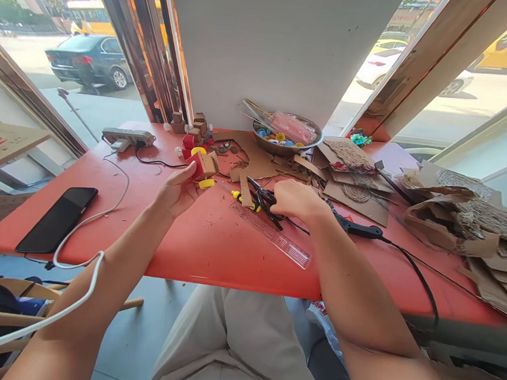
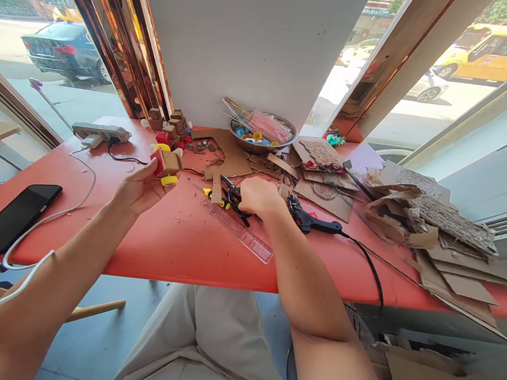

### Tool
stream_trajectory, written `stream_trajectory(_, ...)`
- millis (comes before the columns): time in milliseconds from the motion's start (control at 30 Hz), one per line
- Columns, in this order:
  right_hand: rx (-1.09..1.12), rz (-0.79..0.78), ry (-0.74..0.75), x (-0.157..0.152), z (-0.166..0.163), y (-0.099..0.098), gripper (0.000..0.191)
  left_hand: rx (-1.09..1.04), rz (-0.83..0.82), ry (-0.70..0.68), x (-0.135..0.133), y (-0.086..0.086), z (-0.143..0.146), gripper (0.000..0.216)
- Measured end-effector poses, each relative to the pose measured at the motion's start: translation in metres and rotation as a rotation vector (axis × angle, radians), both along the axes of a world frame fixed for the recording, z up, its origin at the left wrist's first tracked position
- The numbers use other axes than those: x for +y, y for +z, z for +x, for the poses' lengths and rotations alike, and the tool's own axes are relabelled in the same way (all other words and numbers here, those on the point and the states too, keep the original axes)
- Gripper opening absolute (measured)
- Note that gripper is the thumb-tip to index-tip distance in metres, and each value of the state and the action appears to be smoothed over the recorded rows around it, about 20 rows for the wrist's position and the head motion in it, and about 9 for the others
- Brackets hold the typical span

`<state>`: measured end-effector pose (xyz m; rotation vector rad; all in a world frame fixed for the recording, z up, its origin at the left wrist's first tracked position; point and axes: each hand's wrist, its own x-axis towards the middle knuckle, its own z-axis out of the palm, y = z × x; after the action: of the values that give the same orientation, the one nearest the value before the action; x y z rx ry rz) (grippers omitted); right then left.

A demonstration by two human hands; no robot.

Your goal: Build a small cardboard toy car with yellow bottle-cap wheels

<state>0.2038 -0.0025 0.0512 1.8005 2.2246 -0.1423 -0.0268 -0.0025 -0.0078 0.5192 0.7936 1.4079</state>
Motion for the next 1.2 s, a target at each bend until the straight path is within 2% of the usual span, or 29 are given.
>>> stream_trajectory(167,0.142,0.076,-0.052,0.003,0.003,0.004,0.012,-0.025,0.015,0.061,0.002,-0.002,0.0,0.038)
stream_trajectory(300,0.513,0.132,-0.014,0.008,0.001,-0.005,0.003,0.01,0.056,0.068,0.004,-0.005,-0.001,0.039)
stream_trajectory(433,1.006,-0.04,0.039,0.01,-0.01,-0.024,0.01,0.021,0.125,0.073,0.005,-0.008,-0.004,0.038)
stream_trajectory(500,1.128,-0.141,0.069,0.01,-0.014,-0.031,0.02,0.009,0.147,0.093,0.005,-0.01,-0.005,0.036)
stream_trajectory(567,1.127,-0.168,0.133,0.008,-0.016,-0.032,0.029,0.001,0.161,0.107,0.005,-0.011,-0.006,0.035)
stream_trajectory(667,0.992,-0.181,0.223,0.001,-0.016,-0.027,0.035,0.004,0.182,0.109,0.004,-0.012,-0.005,0.032)
stream_trajectory(833,0.761,-0.208,0.114,-0.014,-0.023,-0.015,0.032,0.015,0.184,0.104,0.005,-0.018,-0.005,0.026)
stream_trajectory(1000,0.639,-0.175,0.136,-0.021,-0.032,-0.012,0.029,0.105,0.194,0.052,0.004,-0.026,-0.004,0.006)
stream_trajectory(1200,0.551,-0.134,0.117,-0.021,-0.037,-0.011,0.025,0.134,0.209,-0.008,0.0,-0.029,0.001,0.018)
